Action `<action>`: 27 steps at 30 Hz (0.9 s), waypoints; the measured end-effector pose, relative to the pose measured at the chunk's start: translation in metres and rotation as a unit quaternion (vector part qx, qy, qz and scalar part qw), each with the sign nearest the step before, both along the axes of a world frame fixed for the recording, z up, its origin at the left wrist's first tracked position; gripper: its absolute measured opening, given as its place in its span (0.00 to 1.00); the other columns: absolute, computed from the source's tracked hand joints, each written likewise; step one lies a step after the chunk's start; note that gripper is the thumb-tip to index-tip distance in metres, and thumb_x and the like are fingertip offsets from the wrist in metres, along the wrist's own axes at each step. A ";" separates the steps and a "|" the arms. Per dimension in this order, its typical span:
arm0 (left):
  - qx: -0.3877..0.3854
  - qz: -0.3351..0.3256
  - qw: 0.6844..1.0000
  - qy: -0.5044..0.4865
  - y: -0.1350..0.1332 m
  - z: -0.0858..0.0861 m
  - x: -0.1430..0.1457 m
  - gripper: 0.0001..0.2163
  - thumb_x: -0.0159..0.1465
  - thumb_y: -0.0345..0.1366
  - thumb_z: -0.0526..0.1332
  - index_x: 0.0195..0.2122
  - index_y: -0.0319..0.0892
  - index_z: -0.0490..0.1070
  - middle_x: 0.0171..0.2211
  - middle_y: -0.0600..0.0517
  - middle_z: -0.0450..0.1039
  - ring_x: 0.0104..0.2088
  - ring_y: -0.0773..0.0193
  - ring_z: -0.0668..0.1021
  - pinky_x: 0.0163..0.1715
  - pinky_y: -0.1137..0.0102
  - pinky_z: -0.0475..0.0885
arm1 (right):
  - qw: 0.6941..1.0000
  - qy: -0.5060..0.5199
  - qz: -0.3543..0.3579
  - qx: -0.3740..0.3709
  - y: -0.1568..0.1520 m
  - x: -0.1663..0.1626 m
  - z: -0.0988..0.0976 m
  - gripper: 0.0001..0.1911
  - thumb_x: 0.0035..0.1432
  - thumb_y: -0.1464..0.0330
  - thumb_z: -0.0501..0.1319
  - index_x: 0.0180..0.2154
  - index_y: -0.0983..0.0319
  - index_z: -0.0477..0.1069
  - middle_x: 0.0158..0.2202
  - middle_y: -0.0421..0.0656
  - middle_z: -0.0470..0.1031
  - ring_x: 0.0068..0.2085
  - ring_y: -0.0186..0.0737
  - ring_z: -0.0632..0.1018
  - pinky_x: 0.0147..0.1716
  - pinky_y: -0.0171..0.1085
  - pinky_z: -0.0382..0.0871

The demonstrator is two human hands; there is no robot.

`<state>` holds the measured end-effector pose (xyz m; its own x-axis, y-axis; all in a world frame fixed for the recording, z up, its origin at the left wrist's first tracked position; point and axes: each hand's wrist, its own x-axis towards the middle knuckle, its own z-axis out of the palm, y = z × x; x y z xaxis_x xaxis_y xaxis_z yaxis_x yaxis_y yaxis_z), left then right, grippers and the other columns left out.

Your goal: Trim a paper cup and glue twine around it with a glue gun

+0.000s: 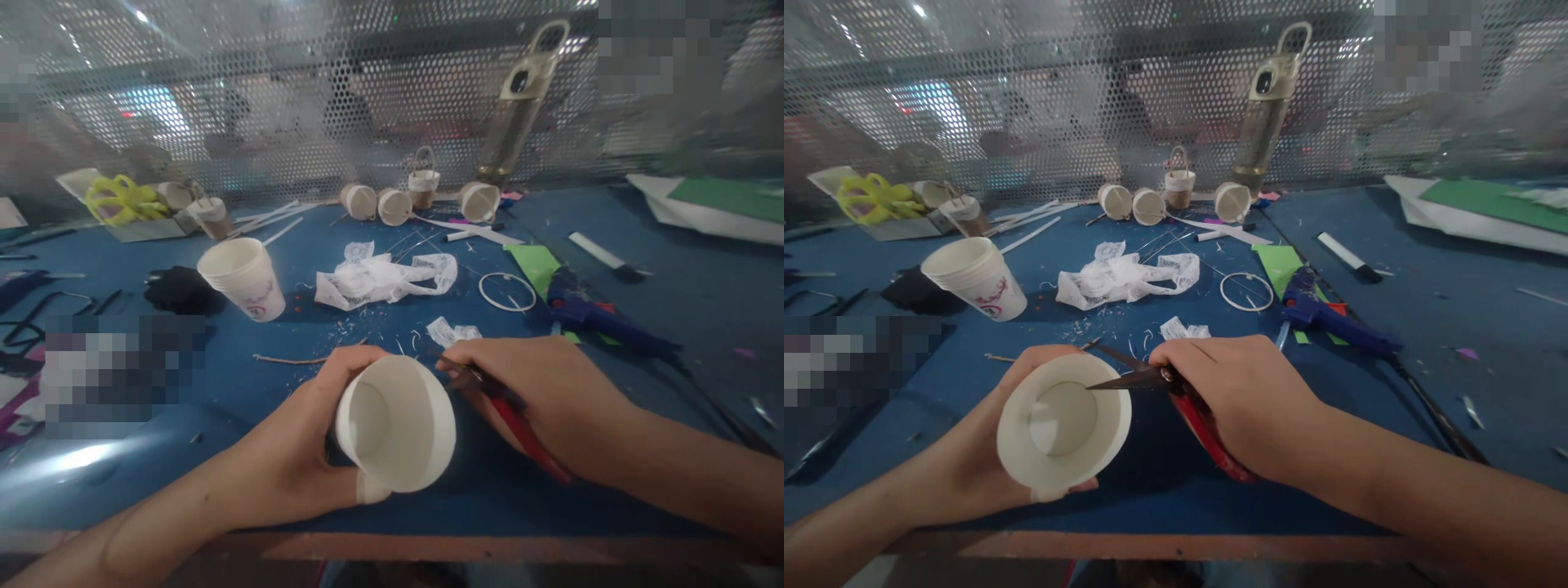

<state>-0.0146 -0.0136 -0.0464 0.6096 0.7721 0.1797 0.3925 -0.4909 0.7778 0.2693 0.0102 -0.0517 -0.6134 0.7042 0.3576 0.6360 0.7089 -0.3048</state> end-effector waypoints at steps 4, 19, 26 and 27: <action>-0.012 0.021 1.000 -0.008 -0.002 -0.003 0.001 0.40 0.55 0.34 0.75 0.63 0.60 0.54 0.60 0.50 0.66 0.56 0.50 0.76 0.55 0.58 0.75 | 1.000 -0.019 -0.008 0.010 -0.001 -0.002 0.002 0.17 0.60 0.77 0.53 0.46 0.58 0.74 0.34 0.40 0.84 0.29 0.38 0.79 0.24 0.35 0.59; 0.000 -0.010 1.000 0.004 -0.001 -0.005 0.009 0.37 0.57 0.37 0.74 0.64 0.56 0.56 0.63 0.47 0.68 0.61 0.47 0.75 0.59 0.58 0.73 | 0.988 -0.055 -0.013 0.144 0.000 -0.008 0.005 0.15 0.62 0.78 0.51 0.42 0.61 0.74 0.33 0.42 0.83 0.29 0.39 0.81 0.23 0.36 0.58; 0.017 -0.023 0.999 0.030 -0.001 -0.003 0.010 0.38 0.60 0.38 0.73 0.65 0.55 0.52 0.65 0.44 0.66 0.63 0.43 0.73 0.60 0.55 0.73 | 0.980 -0.063 -0.017 0.188 -0.002 -0.011 0.006 0.15 0.64 0.78 0.50 0.41 0.61 0.74 0.32 0.42 0.83 0.29 0.37 0.79 0.24 0.36 0.57; 0.020 -0.026 0.999 0.030 0.000 -0.003 0.010 0.38 0.60 0.38 0.73 0.66 0.56 0.52 0.65 0.45 0.66 0.64 0.44 0.73 0.60 0.56 0.73 | 0.978 -0.066 -0.018 0.195 -0.002 -0.011 0.005 0.16 0.65 0.78 0.50 0.41 0.61 0.74 0.31 0.41 0.83 0.28 0.37 0.79 0.23 0.36 0.56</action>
